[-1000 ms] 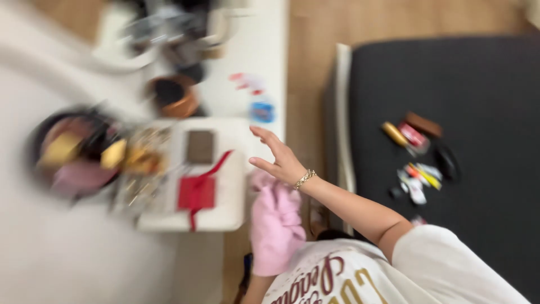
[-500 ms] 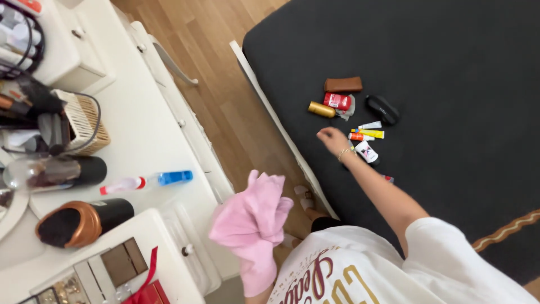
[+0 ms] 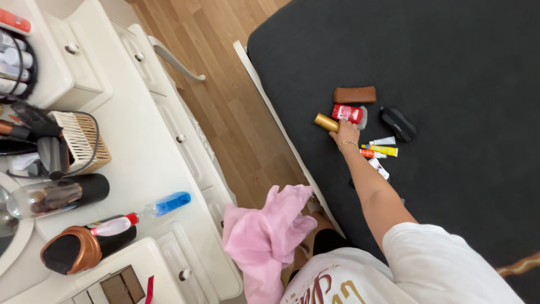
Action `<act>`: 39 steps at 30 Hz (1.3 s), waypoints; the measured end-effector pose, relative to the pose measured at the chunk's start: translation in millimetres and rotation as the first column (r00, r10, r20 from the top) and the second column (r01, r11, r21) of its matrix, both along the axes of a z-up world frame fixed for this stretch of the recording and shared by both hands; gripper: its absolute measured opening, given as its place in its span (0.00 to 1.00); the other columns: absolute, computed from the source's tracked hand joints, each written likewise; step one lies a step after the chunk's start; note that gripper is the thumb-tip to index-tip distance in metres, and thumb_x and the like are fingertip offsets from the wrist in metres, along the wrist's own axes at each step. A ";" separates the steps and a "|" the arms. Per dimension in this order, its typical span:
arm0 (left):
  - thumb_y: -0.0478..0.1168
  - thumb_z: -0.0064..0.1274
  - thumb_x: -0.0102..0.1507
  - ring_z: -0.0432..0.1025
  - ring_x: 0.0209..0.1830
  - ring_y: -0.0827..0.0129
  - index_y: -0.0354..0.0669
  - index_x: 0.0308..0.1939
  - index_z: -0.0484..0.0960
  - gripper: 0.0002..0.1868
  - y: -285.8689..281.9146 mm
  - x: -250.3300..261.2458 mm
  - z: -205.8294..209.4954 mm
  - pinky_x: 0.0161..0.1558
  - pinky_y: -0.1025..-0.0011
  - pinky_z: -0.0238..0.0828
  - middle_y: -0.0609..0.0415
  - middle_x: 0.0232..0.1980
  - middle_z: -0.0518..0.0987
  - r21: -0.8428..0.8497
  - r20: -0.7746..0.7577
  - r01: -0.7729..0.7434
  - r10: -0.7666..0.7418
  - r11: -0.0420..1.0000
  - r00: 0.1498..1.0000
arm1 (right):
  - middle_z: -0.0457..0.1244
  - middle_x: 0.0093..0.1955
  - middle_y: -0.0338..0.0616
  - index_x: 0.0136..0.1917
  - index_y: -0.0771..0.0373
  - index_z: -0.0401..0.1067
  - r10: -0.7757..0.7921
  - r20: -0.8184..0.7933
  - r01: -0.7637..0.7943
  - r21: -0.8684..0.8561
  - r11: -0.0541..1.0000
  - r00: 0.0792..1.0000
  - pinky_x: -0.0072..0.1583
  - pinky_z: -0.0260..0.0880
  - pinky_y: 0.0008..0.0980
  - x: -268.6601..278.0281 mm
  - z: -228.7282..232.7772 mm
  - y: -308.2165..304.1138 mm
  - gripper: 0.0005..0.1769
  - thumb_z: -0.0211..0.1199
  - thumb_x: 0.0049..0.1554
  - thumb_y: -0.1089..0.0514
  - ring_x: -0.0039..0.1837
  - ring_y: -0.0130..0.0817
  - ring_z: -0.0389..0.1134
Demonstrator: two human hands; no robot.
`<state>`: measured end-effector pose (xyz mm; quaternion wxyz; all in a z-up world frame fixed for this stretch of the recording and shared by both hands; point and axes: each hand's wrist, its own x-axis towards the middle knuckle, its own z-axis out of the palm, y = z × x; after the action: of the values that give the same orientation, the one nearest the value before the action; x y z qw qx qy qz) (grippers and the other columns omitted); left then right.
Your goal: Cleaning a vanity table and organizing makeup and jewelry items.
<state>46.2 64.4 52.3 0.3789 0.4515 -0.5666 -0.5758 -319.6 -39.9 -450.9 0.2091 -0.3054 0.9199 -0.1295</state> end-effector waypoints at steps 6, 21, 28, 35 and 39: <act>0.38 0.56 0.72 0.69 0.28 0.71 0.39 0.38 0.74 0.11 -92.6 -100.8 22.5 0.45 0.63 0.69 0.50 0.33 0.72 -0.265 0.071 -0.006 0.026 0.964 0.997 | 0.68 0.55 0.52 0.62 0.56 0.73 0.071 0.129 -0.069 -0.015 0.997 0.989 0.58 0.70 0.50 4.7 39.5 1.3 0.32 0.72 0.51 0.38 0.59 0.51 0.69; 0.53 0.39 0.74 0.68 0.32 0.71 0.56 0.58 0.77 0.16 -69.0 -45.0 8.2 0.36 0.72 0.65 0.51 0.40 0.73 0.341 -0.155 0.190 -0.144 0.921 0.977 | 0.71 0.50 0.43 0.57 0.58 0.76 0.921 0.311 -0.816 -0.451 0.362 0.237 0.54 0.74 0.35 78.5 363.2 59.0 0.31 0.78 0.44 0.44 0.51 0.39 0.74; 0.54 0.32 0.79 0.68 0.41 0.71 0.53 0.65 0.72 0.19 -29.3 -34.5 -43.8 0.41 0.71 0.64 0.50 0.47 0.76 0.344 -0.594 0.361 -0.096 0.867 0.798 | 0.67 0.58 0.45 0.68 0.63 0.68 0.672 0.654 -0.179 -0.657 0.732 0.348 0.61 0.67 0.35 144.6 352.5 97.3 0.30 0.70 0.53 0.65 0.59 0.32 0.68; 0.36 0.44 0.68 0.67 0.47 0.70 0.37 0.54 0.68 0.12 -4.0 55.4 55.0 0.58 0.76 0.67 0.53 0.52 0.68 -0.295 -0.454 -0.266 0.110 0.918 0.884 | 0.58 0.70 0.55 0.74 0.68 0.62 0.704 -0.069 -0.485 -0.772 0.411 0.707 0.69 0.62 0.37 267.4 369.7 119.0 0.31 0.61 0.58 0.64 0.70 0.47 0.61; 0.36 0.44 0.76 0.63 0.39 0.72 0.35 0.37 0.67 0.13 -14.3 89.2 -10.6 0.44 0.73 0.63 0.52 0.36 0.63 0.213 -0.737 -0.357 0.389 0.910 0.553 | 0.60 0.70 0.60 0.72 0.67 0.62 0.787 -0.283 -0.732 -0.618 0.287 0.548 0.64 0.67 0.42 305.7 378.7 113.7 0.36 0.66 0.52 0.61 0.67 0.56 0.65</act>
<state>135.4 50.1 41.7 0.6865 0.2815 -0.2323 -0.6289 -14.0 73.8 -72.2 0.1530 -0.7515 0.5374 -0.3507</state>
